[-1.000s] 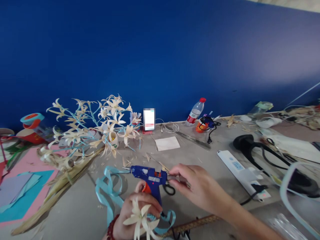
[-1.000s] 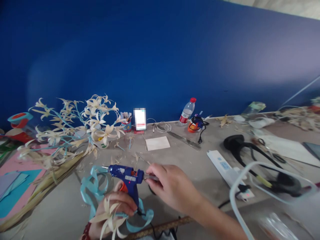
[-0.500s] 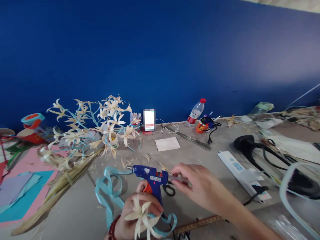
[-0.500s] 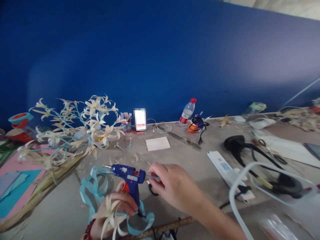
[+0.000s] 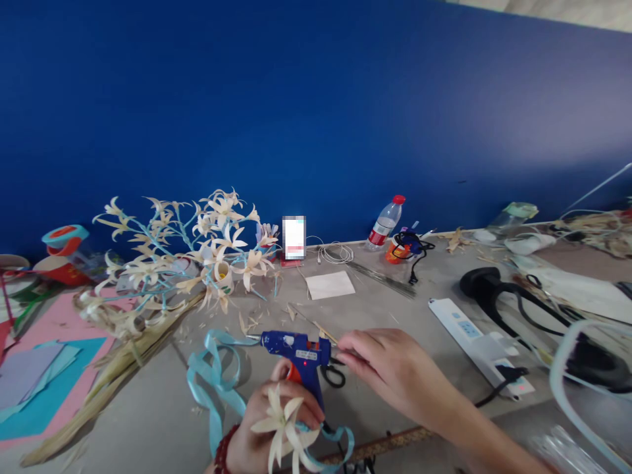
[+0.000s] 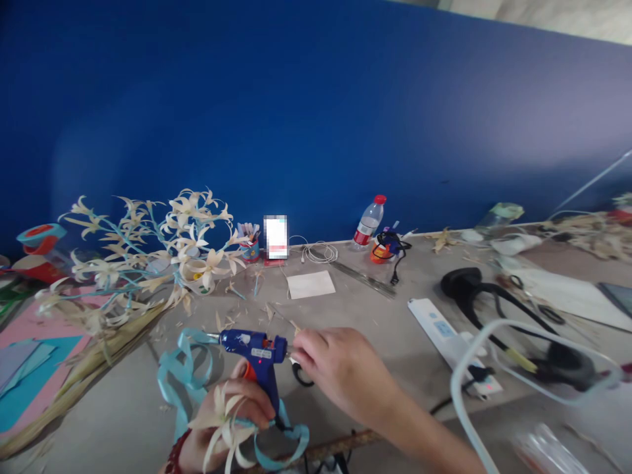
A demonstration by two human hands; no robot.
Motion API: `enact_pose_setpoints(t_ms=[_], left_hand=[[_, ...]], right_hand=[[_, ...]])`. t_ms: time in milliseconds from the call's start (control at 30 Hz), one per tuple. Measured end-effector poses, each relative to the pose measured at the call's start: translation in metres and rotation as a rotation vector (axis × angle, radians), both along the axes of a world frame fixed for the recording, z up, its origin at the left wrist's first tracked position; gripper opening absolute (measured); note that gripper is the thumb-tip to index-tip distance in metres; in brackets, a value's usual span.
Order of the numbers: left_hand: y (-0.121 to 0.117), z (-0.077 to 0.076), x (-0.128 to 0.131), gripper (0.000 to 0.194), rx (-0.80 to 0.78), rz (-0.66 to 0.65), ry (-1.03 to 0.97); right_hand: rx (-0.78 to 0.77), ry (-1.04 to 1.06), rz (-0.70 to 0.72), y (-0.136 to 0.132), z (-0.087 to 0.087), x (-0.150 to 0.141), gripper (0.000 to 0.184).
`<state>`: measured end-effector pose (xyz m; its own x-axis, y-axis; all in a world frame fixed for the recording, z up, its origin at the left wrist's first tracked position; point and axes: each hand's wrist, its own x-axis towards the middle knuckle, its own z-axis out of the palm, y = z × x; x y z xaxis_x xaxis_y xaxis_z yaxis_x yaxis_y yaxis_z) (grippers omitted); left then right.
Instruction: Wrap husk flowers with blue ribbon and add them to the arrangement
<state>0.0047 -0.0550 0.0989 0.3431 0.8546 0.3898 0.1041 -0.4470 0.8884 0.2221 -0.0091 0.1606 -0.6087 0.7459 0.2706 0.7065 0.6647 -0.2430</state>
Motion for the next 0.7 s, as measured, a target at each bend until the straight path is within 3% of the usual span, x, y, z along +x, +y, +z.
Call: enact_pose_setpoints(t_ms=[367,567,700], left_hand=[[0.0015,-0.0060,-0.0003,0.035,-0.009,-0.069,-0.014],[0.0009,-0.0075,0.0016,0.026,0.000,-0.030,-0.024],[0.0011,-0.0076,0.0042,0.035,-0.072,-0.058,-0.046]], right_hand=[[-0.045,-0.035,-0.031,0.0017,-0.0034,0.0027,0.019],[-0.038,-0.035,-0.029,0.0013,-0.0054,0.0042,0.026],[-0.035,-0.045,-0.036,0.0032,-0.0065,0.0051,0.026]])
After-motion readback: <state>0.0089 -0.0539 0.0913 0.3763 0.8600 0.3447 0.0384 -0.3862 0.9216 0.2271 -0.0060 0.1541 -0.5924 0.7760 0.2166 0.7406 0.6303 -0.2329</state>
